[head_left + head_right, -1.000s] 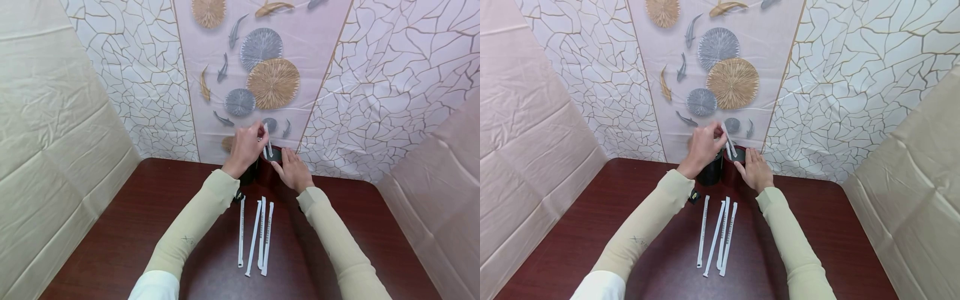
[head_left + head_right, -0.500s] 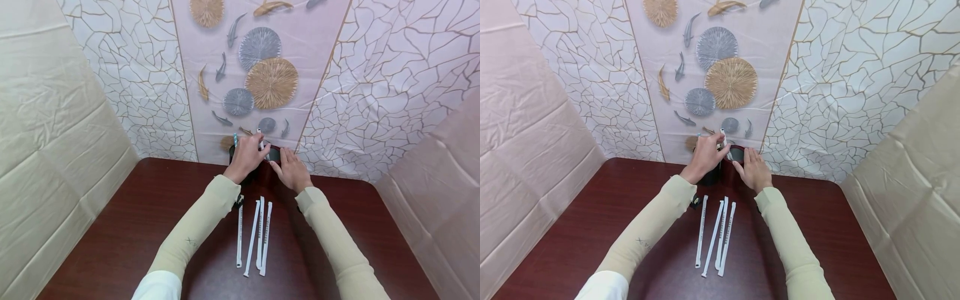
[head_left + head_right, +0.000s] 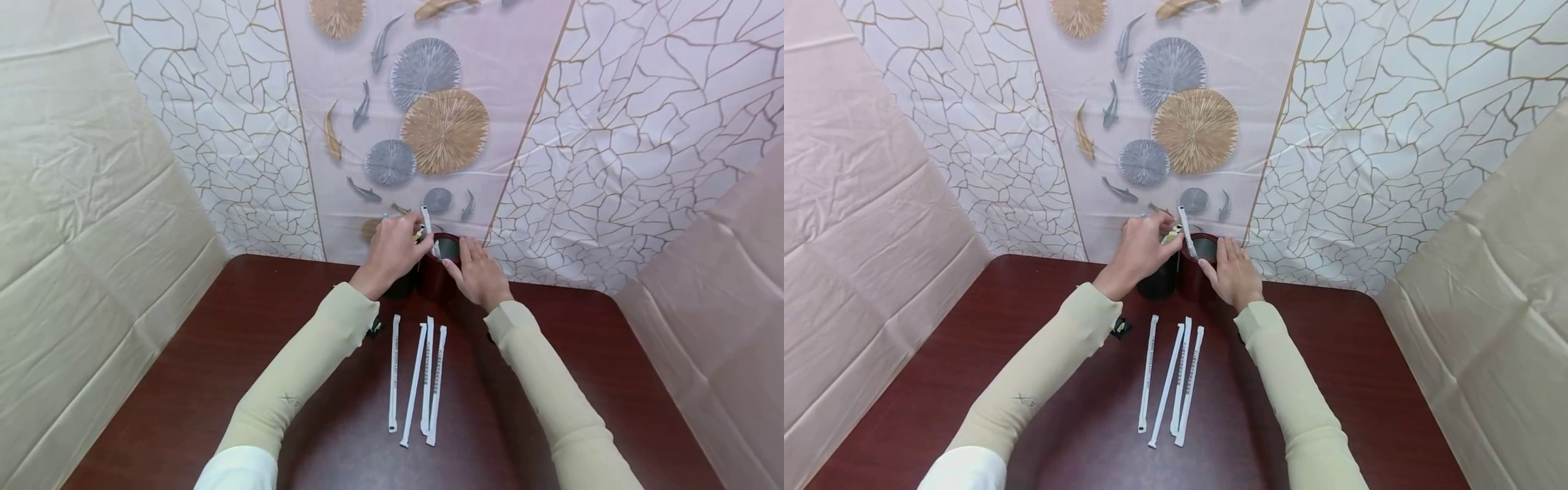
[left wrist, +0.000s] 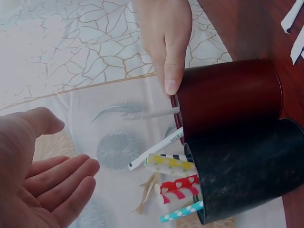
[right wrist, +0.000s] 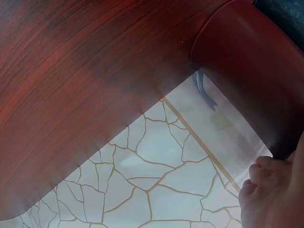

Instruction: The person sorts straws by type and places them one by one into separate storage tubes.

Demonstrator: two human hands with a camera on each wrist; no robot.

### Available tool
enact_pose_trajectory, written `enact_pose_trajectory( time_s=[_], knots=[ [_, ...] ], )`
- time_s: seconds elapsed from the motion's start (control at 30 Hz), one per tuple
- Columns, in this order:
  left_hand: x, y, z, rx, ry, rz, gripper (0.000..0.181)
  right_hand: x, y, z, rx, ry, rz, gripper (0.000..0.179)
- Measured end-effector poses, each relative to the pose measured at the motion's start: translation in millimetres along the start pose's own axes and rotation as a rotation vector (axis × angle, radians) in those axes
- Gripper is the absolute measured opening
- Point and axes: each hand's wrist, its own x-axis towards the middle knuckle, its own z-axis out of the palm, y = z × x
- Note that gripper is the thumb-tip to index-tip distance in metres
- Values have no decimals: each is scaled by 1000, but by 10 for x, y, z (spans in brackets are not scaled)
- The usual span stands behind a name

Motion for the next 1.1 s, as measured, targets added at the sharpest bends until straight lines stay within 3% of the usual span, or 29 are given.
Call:
enact_pose_trajectory(
  time_s=[0.3, 0.57, 0.87, 1.1],
  knots=[
    [-92, -60, -126, 40, -54, -38, 21, -2, 0, 13, 1, 28, -12, 85],
    [-232, -123, -120, 37, -115, -89, 23, -12, -3, 0, -7, 20, -9, 85],
    [-407, -197, 16, 16, -197, -134, 24, -3, -9, -10, -16, 15, -5, 85],
    [-576, -290, 188, 10, -271, -205, 24, -19, -8, -11, -7, 19, -2, 85]
  ],
)
